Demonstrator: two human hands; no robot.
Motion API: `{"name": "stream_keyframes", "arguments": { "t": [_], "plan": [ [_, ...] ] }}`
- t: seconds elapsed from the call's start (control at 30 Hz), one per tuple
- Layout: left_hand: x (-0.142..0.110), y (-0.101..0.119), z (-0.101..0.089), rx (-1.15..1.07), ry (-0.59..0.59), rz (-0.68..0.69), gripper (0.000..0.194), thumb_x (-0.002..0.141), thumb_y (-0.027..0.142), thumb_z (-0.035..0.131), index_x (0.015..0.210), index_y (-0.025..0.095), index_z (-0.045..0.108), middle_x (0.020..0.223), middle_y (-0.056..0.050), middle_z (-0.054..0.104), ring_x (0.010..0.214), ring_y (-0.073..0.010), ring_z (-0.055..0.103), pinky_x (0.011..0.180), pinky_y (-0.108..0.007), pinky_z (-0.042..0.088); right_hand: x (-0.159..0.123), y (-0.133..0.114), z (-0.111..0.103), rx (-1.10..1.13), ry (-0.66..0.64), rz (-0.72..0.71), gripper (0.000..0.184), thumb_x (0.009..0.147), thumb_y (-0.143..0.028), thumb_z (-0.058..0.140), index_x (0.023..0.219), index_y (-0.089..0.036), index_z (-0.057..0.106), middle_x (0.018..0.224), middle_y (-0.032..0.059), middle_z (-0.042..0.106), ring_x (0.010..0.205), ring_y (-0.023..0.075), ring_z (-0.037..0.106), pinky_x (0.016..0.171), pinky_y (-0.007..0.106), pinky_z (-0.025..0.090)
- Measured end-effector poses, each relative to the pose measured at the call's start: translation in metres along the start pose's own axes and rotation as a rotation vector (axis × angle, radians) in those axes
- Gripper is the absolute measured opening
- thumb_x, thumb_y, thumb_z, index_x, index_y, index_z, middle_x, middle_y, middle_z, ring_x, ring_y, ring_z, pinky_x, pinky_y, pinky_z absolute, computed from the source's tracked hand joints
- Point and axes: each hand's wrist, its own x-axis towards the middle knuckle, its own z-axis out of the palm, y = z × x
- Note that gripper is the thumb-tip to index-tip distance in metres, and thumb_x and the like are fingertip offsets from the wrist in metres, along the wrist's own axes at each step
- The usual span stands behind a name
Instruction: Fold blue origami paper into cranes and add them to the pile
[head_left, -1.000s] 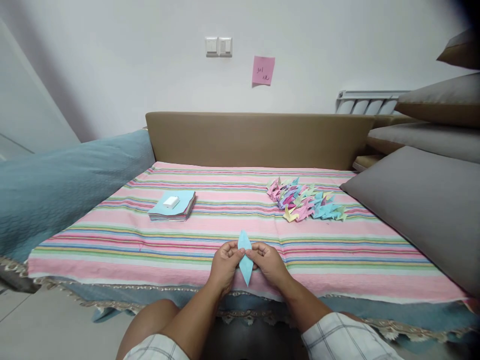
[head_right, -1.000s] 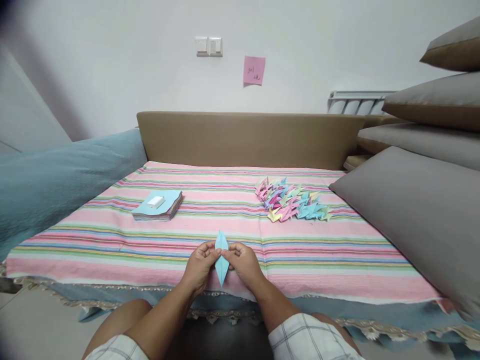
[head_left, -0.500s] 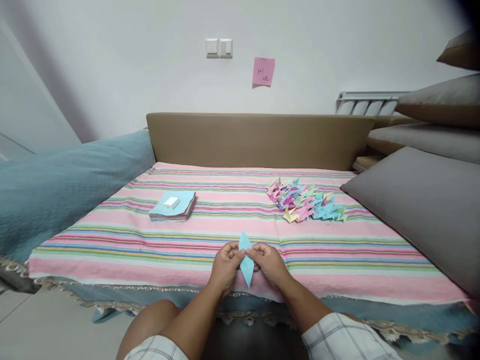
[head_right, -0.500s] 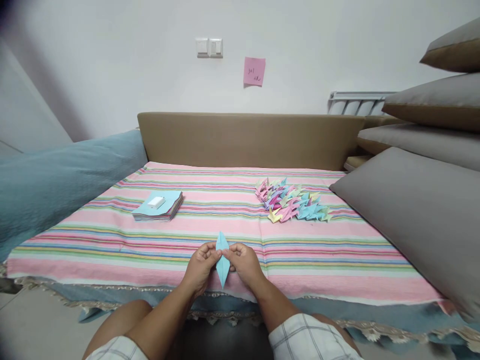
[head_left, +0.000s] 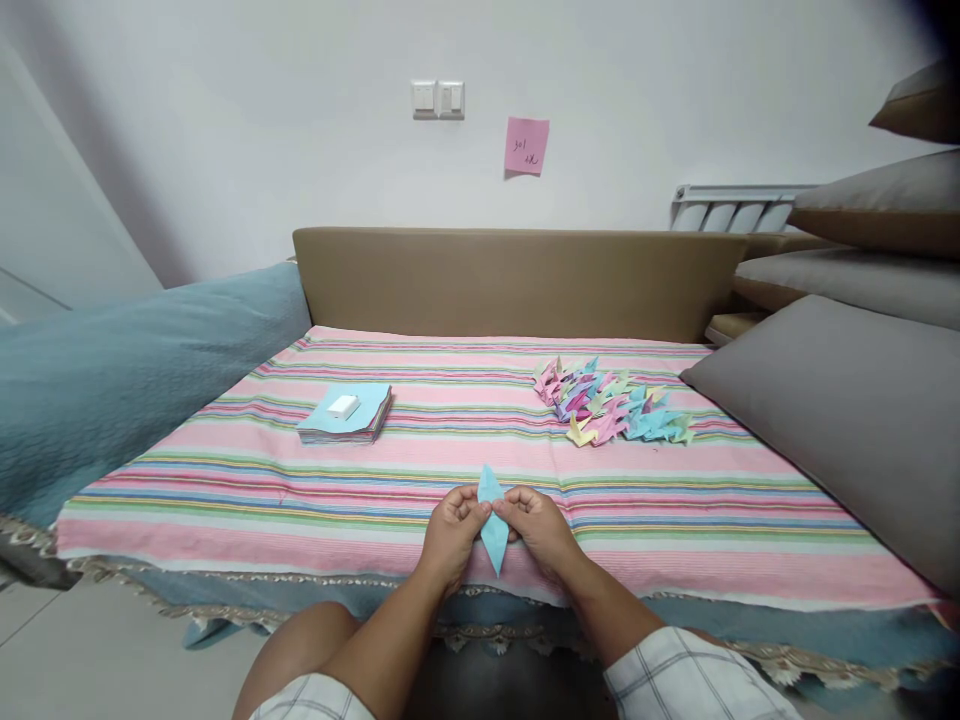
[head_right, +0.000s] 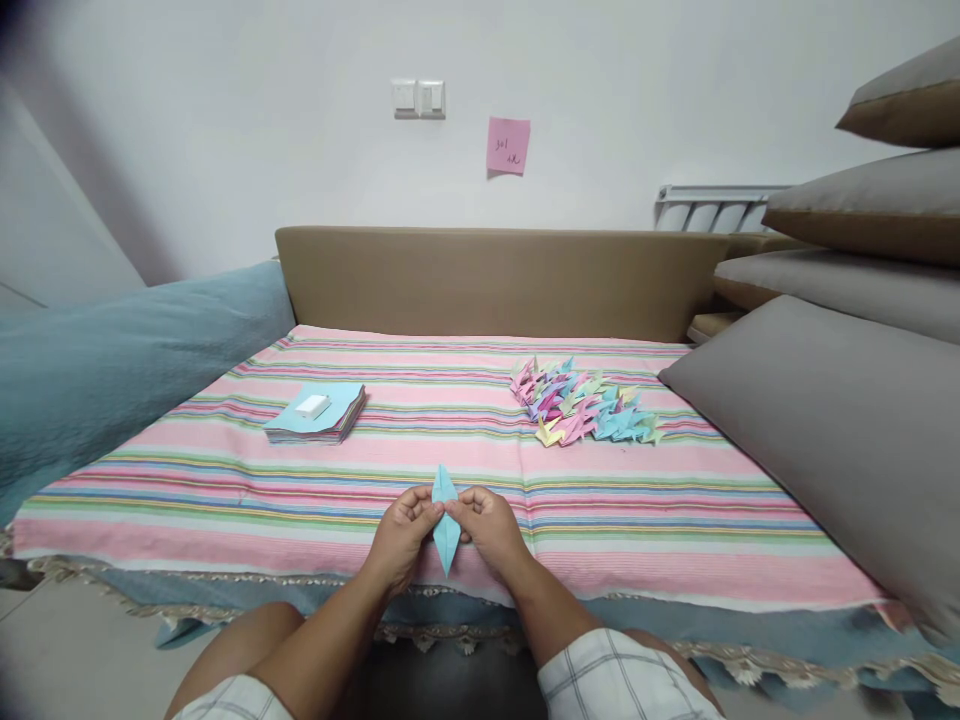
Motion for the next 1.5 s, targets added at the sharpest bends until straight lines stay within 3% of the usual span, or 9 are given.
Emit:
{"name": "stream_keyframes", "arguments": {
  "t": [0.13, 0.4, 0.7, 0.87, 1.27, 1.5],
  "plan": [
    [0.0002, 0.0002, 0.0006, -0.009, -0.001, -0.013, 0.039, 0.056, 0.033, 0.080, 0.084, 0.014, 0.061, 0.066, 0.000, 0.067, 0.058, -0.0109, 0.060, 0.058, -0.021, 0.046, -0.0005, 0.0001, 0.0005, 0.045, -0.001, -0.009, 0.040, 0.056, -0.049, 0.075, 0.071, -0.017, 0.057, 0.054, -0.0046, 0.057, 0.048, 0.0083, 0.049, 0.048, 0.021, 0.037],
    [0.0011, -0.0002, 0.0003, -0.016, 0.049, -0.054, 0.037, 0.054, 0.035, 0.080, 0.079, 0.014, 0.063, 0.056, 0.003, 0.062, 0.044, -0.0054, 0.049, 0.046, -0.017, 0.037, -0.0007, -0.0008, -0.0007, 0.035, -0.007, 0.005, 0.041, 0.056, -0.050, 0.075, 0.065, -0.017, 0.051, 0.048, -0.0066, 0.051, 0.042, 0.0062, 0.042, 0.044, 0.020, 0.031],
    [0.0015, -0.0015, -0.0003, -0.034, 0.009, -0.050, 0.038, 0.053, 0.034, 0.081, 0.080, 0.013, 0.064, 0.061, 0.000, 0.066, 0.052, -0.0108, 0.058, 0.055, -0.022, 0.045, -0.0010, -0.0013, -0.0011, 0.069, -0.029, -0.002, 0.041, 0.056, -0.048, 0.076, 0.075, -0.016, 0.057, 0.056, -0.0043, 0.057, 0.050, 0.0085, 0.050, 0.050, 0.021, 0.037],
    [0.0022, -0.0010, -0.0012, -0.018, 0.013, -0.011, 0.038, 0.053, 0.033, 0.081, 0.077, 0.014, 0.060, 0.053, 0.004, 0.060, 0.044, -0.0065, 0.050, 0.046, -0.017, 0.036, -0.0010, -0.0022, -0.0003, 0.082, -0.026, 0.019, 0.043, 0.054, -0.048, 0.077, 0.070, -0.017, 0.054, 0.050, -0.0060, 0.053, 0.044, 0.0065, 0.044, 0.046, 0.020, 0.032],
    [-0.0014, 0.0049, 0.0013, -0.023, 0.039, -0.063, 0.056, 0.054, 0.038, 0.080, 0.098, 0.017, 0.052, 0.058, 0.005, 0.060, 0.046, -0.0065, 0.052, 0.047, -0.016, 0.038, 0.0016, 0.0002, -0.0011, 0.114, 0.019, -0.014, 0.042, 0.055, -0.048, 0.076, 0.073, -0.017, 0.053, 0.049, -0.0069, 0.050, 0.042, 0.0054, 0.039, 0.043, 0.019, 0.028],
    [-0.0006, 0.0054, 0.0009, 0.008, 0.005, 0.002, 0.048, 0.052, 0.035, 0.081, 0.084, 0.018, 0.049, 0.050, 0.007, 0.058, 0.042, -0.0067, 0.049, 0.047, -0.017, 0.036, 0.0026, 0.0027, -0.0013, 0.115, 0.032, -0.011, 0.043, 0.055, -0.049, 0.076, 0.073, -0.018, 0.052, 0.050, -0.0070, 0.050, 0.042, 0.0057, 0.039, 0.043, 0.019, 0.028]
  ]
}}
